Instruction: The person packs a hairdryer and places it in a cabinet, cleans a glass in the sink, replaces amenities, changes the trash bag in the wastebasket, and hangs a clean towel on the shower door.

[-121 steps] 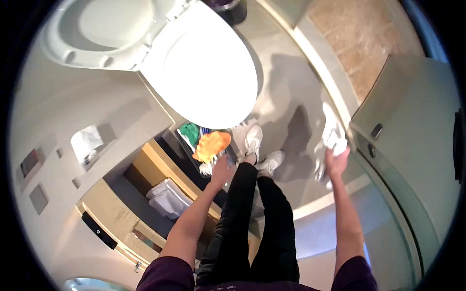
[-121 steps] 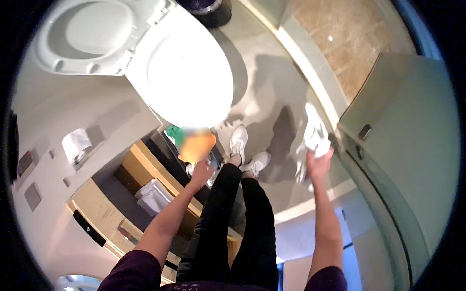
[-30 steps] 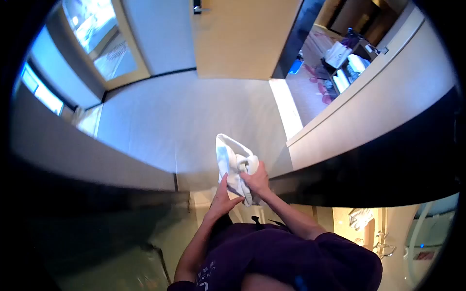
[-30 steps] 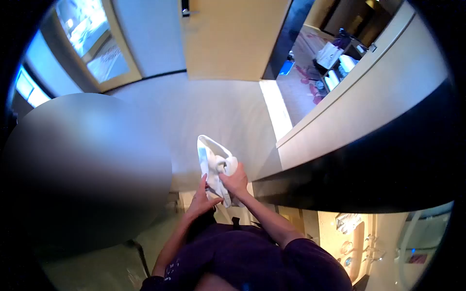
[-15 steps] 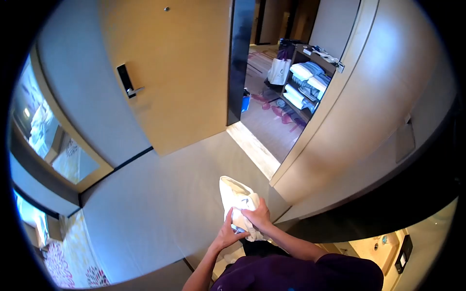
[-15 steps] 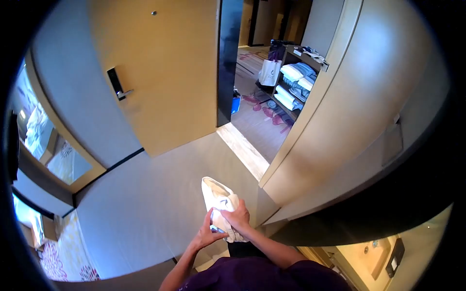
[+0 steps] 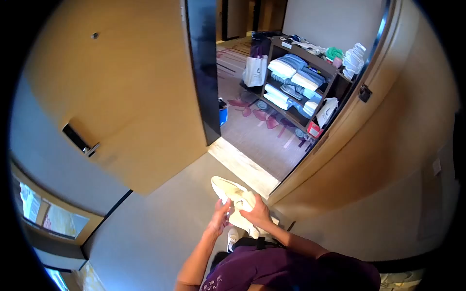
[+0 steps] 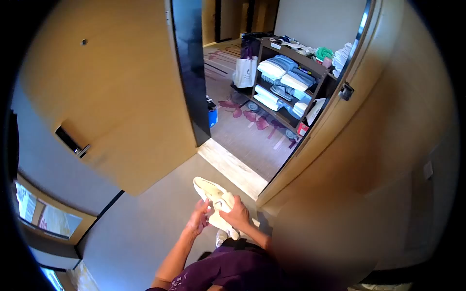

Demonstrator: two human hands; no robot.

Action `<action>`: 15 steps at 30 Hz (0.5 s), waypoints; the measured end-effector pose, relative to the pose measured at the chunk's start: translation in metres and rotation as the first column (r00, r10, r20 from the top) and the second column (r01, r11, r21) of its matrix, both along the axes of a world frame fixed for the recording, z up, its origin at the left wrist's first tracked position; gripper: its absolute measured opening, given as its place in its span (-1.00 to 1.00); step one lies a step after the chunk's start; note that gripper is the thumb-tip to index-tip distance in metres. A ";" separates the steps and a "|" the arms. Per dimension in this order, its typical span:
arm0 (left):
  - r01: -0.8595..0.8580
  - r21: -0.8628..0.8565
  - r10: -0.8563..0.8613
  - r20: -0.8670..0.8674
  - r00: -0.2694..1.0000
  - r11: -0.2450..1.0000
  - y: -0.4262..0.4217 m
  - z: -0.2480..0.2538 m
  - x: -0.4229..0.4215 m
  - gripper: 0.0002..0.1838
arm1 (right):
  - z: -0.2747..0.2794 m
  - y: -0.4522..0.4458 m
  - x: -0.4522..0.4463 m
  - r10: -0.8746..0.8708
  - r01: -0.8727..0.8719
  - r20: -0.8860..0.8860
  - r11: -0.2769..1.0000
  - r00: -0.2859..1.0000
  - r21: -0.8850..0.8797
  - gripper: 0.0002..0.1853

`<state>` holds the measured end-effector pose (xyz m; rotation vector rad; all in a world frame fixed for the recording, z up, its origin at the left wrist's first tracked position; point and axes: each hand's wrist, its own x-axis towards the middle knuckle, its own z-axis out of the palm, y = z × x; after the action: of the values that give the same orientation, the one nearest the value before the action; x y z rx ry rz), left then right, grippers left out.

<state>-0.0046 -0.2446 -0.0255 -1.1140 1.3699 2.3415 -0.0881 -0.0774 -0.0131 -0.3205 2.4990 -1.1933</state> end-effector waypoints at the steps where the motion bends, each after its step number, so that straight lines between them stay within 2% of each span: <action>1: 0.017 0.010 -0.017 0.008 1.000 1.000 -0.008 0.009 -0.028 0.10 | 0.006 -0.008 -0.023 0.048 -0.046 -0.079 0.999 0.996 0.017 -0.24; 3: 0.070 0.186 -0.042 -0.153 0.987 0.980 -0.020 0.028 -0.080 -0.01 | 0.018 -0.018 -0.064 0.068 -0.068 -0.017 0.998 0.998 0.007 -0.24; 4: 0.090 0.259 -0.052 -0.149 0.987 0.962 -0.025 0.020 -0.105 -0.16 | 0.021 -0.023 -0.084 0.130 -0.127 -0.081 0.991 0.988 0.048 -0.24; 6: 0.112 0.282 -0.078 -0.129 0.989 0.953 -0.032 0.021 -0.156 -0.24 | 0.027 -0.033 -0.126 0.239 -0.220 -0.164 0.967 0.957 0.127 -0.26; 8: 0.105 0.342 -0.090 -0.059 0.994 0.934 -0.039 0.009 -0.207 -0.39 | 0.026 -0.042 -0.169 0.242 -0.219 -0.182 0.966 0.953 0.138 -0.26; 10: 0.127 0.379 -0.116 -0.053 0.992 0.917 -0.049 -0.010 -0.256 -0.41 | 0.009 -0.051 -0.213 0.237 -0.206 -0.226 0.966 0.945 0.153 -0.29; 13: 0.159 0.486 -0.165 -0.031 0.986 0.859 -0.066 -0.034 -0.336 -0.44 | -0.003 -0.063 -0.286 0.233 -0.191 -0.192 0.958 0.953 0.212 -0.32; 15: 0.216 0.579 -0.256 -0.012 0.967 0.787 -0.077 -0.042 -0.401 -0.43 | -0.015 -0.072 -0.339 0.215 -0.166 -0.241 0.964 0.946 0.208 -0.35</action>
<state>-0.4053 -0.3211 -0.0673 -0.7701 0.6359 2.2643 -0.4269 -0.1498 -0.0285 -0.6948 2.7019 -0.8820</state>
